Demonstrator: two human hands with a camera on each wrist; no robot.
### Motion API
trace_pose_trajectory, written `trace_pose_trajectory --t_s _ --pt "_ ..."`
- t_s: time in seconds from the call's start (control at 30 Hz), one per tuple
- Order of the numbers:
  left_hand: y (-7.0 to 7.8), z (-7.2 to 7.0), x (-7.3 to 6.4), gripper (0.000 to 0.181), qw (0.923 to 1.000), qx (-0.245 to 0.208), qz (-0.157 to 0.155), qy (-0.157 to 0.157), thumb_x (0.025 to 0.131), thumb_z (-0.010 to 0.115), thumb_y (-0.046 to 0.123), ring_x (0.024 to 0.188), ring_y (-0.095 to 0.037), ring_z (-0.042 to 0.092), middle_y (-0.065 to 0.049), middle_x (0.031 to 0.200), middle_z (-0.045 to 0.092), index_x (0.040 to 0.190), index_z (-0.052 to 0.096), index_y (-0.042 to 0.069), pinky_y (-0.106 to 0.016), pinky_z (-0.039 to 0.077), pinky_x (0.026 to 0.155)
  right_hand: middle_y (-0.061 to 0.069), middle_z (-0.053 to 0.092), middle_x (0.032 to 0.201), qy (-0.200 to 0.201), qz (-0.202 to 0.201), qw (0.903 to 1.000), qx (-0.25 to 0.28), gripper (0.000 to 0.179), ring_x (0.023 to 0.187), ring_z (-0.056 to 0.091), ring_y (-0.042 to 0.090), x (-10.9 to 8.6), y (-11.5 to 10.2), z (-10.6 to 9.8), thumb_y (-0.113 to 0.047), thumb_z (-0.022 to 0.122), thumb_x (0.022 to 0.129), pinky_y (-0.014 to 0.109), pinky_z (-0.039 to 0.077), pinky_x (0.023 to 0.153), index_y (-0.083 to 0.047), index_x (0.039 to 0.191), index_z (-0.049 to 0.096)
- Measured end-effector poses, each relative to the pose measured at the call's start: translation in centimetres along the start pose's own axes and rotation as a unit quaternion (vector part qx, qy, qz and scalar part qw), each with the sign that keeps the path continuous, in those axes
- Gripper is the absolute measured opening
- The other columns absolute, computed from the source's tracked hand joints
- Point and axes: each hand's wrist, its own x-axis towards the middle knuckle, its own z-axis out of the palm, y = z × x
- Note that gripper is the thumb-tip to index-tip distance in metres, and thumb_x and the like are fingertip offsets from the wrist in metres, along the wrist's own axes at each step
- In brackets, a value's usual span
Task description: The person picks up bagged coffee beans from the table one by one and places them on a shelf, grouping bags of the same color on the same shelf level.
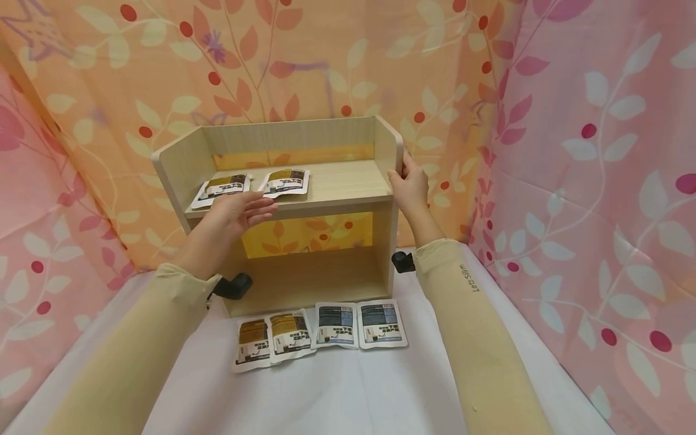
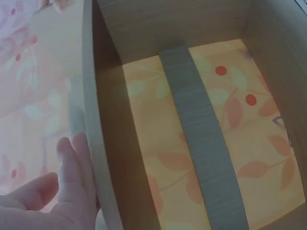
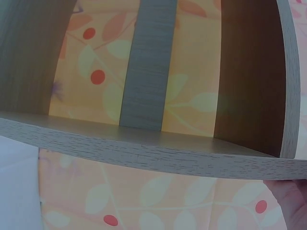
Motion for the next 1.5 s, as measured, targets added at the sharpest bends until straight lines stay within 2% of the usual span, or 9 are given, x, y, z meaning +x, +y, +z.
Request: trace_pose_trajectory --t_s 0.2,0.33,0.47,0.7,0.77,0.9,1.03,1.37,1.5 --pt "0.0 -1.0 -0.7 0.054 0.9999 0.010 0.002 -0.004 0.099 0.054 0.008 0.077 -0.018 0.070 -0.019 0.137 0.052 0.148 0.034 0.005 -0.025 0.056 0.075 0.033 0.061 0.116 -0.003 0.007 0.9999 -0.007 0.047 0.091 0.058 0.016 -0.1 -0.1 0.0 0.007 0.052 0.091 0.017 0.046 0.076 0.007 0.138 0.048" --pt "-0.5 -1.8 -1.2 0.050 0.9998 0.010 0.016 -0.005 0.099 0.053 0.008 0.073 -0.015 0.070 -0.019 0.135 0.054 0.147 0.036 0.003 -0.026 0.056 0.078 0.032 0.061 0.116 -0.003 0.008 0.9999 -0.013 0.048 0.091 0.059 0.014 0.0 -0.1 -0.1 0.006 0.052 0.091 0.019 0.048 0.077 0.005 0.139 0.048" --pt "-1.3 -2.9 -1.9 0.047 0.9985 0.035 0.038 -0.017 0.101 0.050 0.010 0.070 -0.011 0.068 -0.015 0.124 0.056 0.146 0.037 0.000 -0.026 0.055 0.078 0.033 0.061 0.115 -0.004 0.008 0.9999 -0.013 0.047 0.090 0.059 0.014 0.1 0.0 0.0 0.006 0.052 0.091 0.019 0.048 0.077 0.006 0.138 0.048" --pt "-2.3 -4.6 -2.7 0.052 0.9956 0.059 0.063 -0.038 0.103 0.046 0.012 0.071 -0.006 0.068 -0.017 0.137 0.047 0.149 0.028 -0.002 -0.024 0.055 0.080 0.026 0.065 0.113 0.002 -0.003 0.9999 -0.012 0.049 0.084 0.057 0.009 2.0 3.7 0.1 0.000 0.055 0.093 0.016 0.046 0.073 -0.004 0.142 0.049" --pt "-2.6 -5.0 -3.0 0.054 0.9951 0.061 0.066 -0.042 0.103 0.046 0.012 0.072 -0.005 0.068 -0.017 0.137 0.047 0.150 0.025 -0.002 -0.023 0.055 0.079 0.028 0.064 0.112 0.001 -0.002 1.0000 -0.008 0.049 0.083 0.056 0.009 1.9 3.5 0.1 0.002 0.054 0.093 0.015 0.045 0.071 -0.003 0.142 0.048" --pt "-3.2 -5.8 -3.4 0.058 0.9943 0.061 0.073 -0.048 0.103 0.046 0.012 0.075 -0.005 0.068 -0.009 0.118 0.057 0.152 0.019 -0.002 -0.022 0.054 0.081 0.032 0.062 0.114 -0.004 0.006 1.0000 -0.004 0.050 0.083 0.055 0.012 1.1 1.9 0.1 0.005 0.052 0.092 0.015 0.044 0.070 0.002 0.142 0.046" --pt "-3.8 -6.4 -3.7 0.061 0.9934 0.069 0.079 -0.048 0.102 0.048 0.012 0.076 -0.005 0.068 -0.002 0.106 0.058 0.152 0.017 -0.003 -0.022 0.055 0.078 0.034 0.060 0.117 -0.009 0.008 0.9999 -0.007 0.052 0.087 0.057 0.014 0.1 0.4 0.0 0.005 0.051 0.092 0.016 0.044 0.071 0.004 0.143 0.043" --pt "-5.6 -7.9 -4.3 0.061 0.9906 0.114 0.070 -0.027 0.103 0.047 0.020 0.079 -0.002 0.068 -0.021 0.142 0.045 0.153 0.018 -0.001 -0.022 0.054 0.081 0.033 0.060 0.117 0.000 0.010 0.9999 -0.008 0.053 0.092 0.060 0.014 0.2 0.5 -0.1 0.006 0.052 0.091 0.018 0.048 0.076 0.002 0.143 0.043" --pt "-6.3 -8.6 -4.6 0.062 0.9918 0.105 0.065 -0.034 0.103 0.048 0.020 0.082 -0.004 0.068 -0.013 0.127 0.057 0.153 0.018 -0.001 -0.023 0.055 0.080 0.034 0.060 0.116 0.001 0.008 0.9999 -0.011 0.052 0.091 0.060 0.015 0.1 0.4 0.0 0.006 0.053 0.091 0.019 0.049 0.078 0.003 0.143 0.044"
